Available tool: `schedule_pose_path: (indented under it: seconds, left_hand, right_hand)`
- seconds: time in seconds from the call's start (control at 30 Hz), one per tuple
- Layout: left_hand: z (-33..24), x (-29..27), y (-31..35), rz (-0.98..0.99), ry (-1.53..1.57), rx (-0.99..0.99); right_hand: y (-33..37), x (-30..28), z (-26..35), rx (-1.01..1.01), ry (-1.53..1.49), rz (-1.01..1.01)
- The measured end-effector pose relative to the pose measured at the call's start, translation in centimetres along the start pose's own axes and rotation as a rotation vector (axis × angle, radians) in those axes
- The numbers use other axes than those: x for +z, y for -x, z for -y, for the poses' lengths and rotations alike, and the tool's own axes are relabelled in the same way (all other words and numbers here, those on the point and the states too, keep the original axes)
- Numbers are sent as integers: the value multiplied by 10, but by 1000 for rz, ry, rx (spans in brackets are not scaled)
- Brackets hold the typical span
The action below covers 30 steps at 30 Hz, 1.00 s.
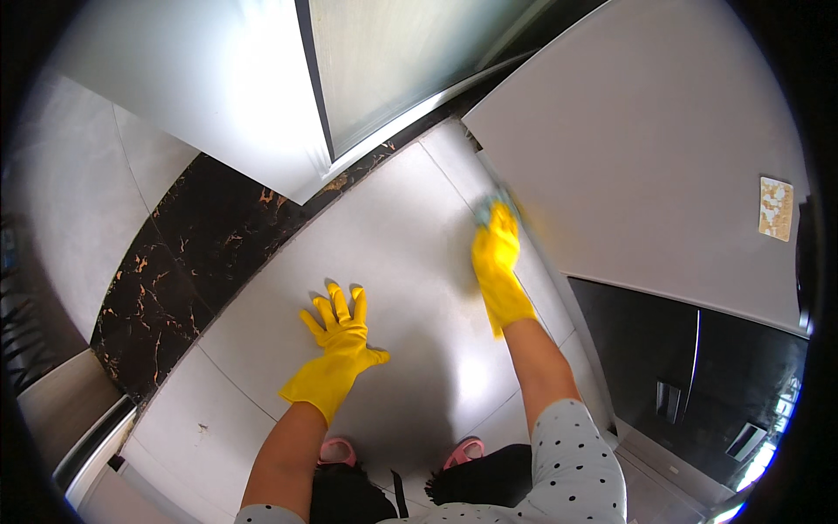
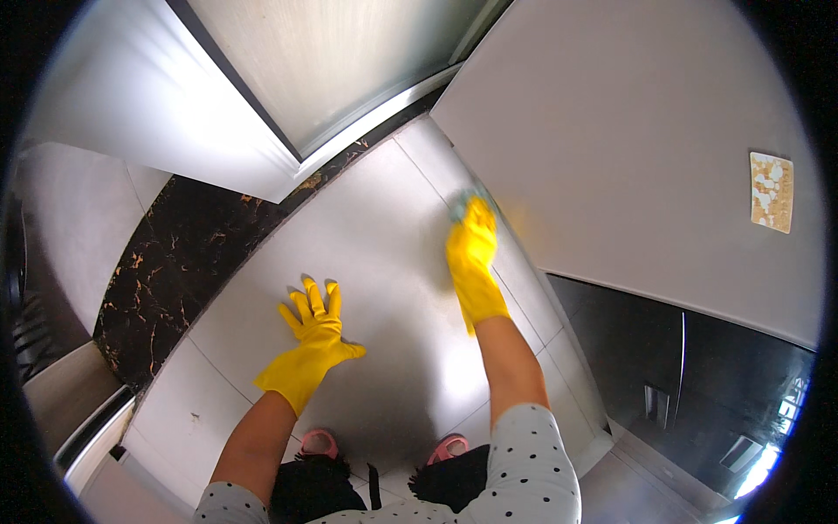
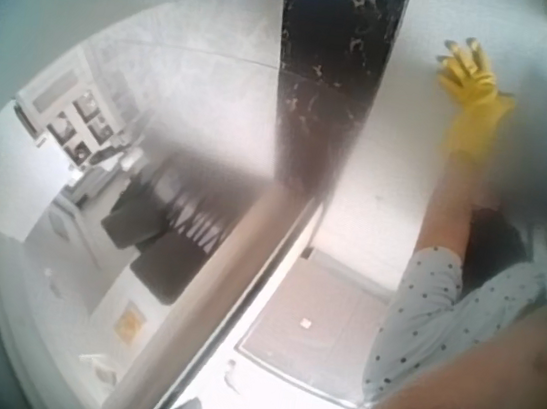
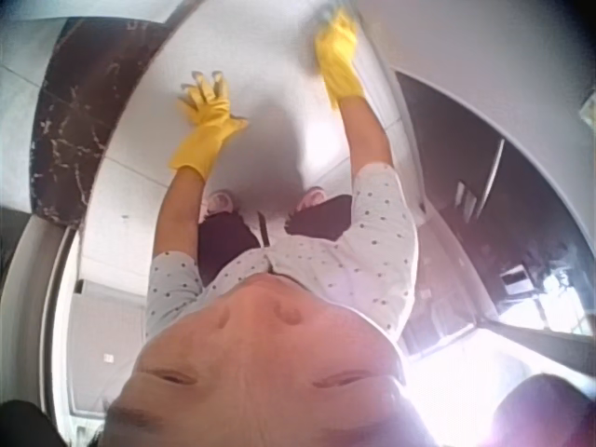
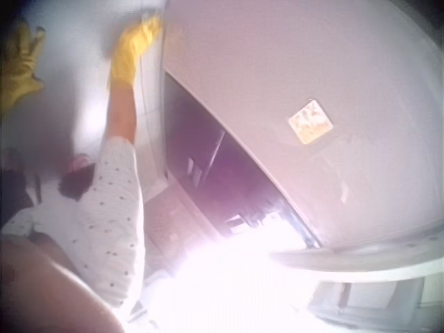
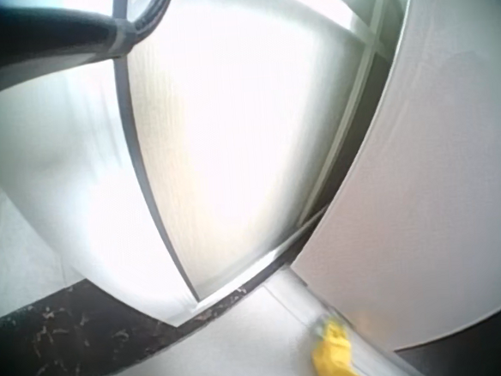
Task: The person walks through the house and then kneels on the floor to clean the kitchen floor and the lower part of the cabinet using a cloth.
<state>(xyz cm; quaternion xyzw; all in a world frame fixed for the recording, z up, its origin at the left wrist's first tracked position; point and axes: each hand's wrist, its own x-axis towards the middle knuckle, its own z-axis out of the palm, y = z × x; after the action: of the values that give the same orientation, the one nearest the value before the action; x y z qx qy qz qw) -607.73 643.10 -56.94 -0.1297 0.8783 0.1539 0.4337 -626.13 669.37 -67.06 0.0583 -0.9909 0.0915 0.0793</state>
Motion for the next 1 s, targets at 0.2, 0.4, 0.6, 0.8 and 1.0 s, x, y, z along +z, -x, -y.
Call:
schedule_pose_path:
  seconds: [0.2,0.4,0.6,0.8,1.0]
  left_hand:
    - [-2,3,1,-26,6,22]
    - [-3,4,1,16,-8,-4]
    - [1,8,-2,-30,23,6]
    - [-4,6,0,-22,22,40]
    - [7,6,-1,0,5,15]
  right_hand:
    - [-81,46,122,-281,-108,73]
    - [-103,37,129,-79,-329,83]
    - [-42,10,136,-422,-132,240]
    - [-81,-50,67,-606,545,346]
    - [-41,-69,-11,-555,815,514]
